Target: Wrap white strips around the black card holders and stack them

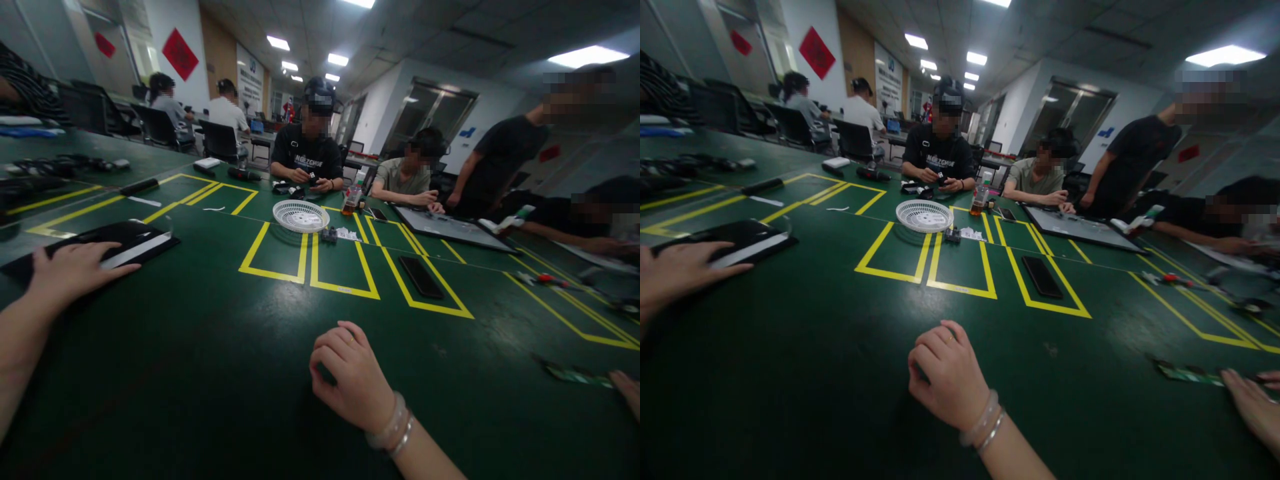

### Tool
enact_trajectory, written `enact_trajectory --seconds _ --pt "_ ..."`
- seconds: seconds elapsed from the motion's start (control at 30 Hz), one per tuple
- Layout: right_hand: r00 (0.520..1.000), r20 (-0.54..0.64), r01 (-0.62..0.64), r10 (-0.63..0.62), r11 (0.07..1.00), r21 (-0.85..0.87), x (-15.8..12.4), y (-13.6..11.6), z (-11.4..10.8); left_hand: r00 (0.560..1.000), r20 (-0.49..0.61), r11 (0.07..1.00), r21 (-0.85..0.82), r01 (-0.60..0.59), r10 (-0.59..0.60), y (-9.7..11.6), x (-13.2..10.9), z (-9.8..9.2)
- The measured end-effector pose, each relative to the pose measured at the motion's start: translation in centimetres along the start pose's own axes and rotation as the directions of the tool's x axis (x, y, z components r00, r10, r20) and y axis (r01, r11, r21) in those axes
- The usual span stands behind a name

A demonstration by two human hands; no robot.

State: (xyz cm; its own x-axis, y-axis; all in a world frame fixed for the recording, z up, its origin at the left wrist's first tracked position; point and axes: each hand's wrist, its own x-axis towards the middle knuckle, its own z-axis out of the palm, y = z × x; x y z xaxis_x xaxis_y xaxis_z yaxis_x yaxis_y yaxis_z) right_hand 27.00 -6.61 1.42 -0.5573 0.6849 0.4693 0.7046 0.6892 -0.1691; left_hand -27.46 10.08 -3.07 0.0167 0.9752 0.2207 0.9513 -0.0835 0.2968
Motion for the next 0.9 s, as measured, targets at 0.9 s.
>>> enact_trajectory --seconds 0.9 --pt "0.992 0.127 -0.013 0.015 1.000 -0.014 -0.3 0.3 0.5 0.622 0.230 0.656 -0.399 -0.641 0.748 25.7 -8.4 2.0"
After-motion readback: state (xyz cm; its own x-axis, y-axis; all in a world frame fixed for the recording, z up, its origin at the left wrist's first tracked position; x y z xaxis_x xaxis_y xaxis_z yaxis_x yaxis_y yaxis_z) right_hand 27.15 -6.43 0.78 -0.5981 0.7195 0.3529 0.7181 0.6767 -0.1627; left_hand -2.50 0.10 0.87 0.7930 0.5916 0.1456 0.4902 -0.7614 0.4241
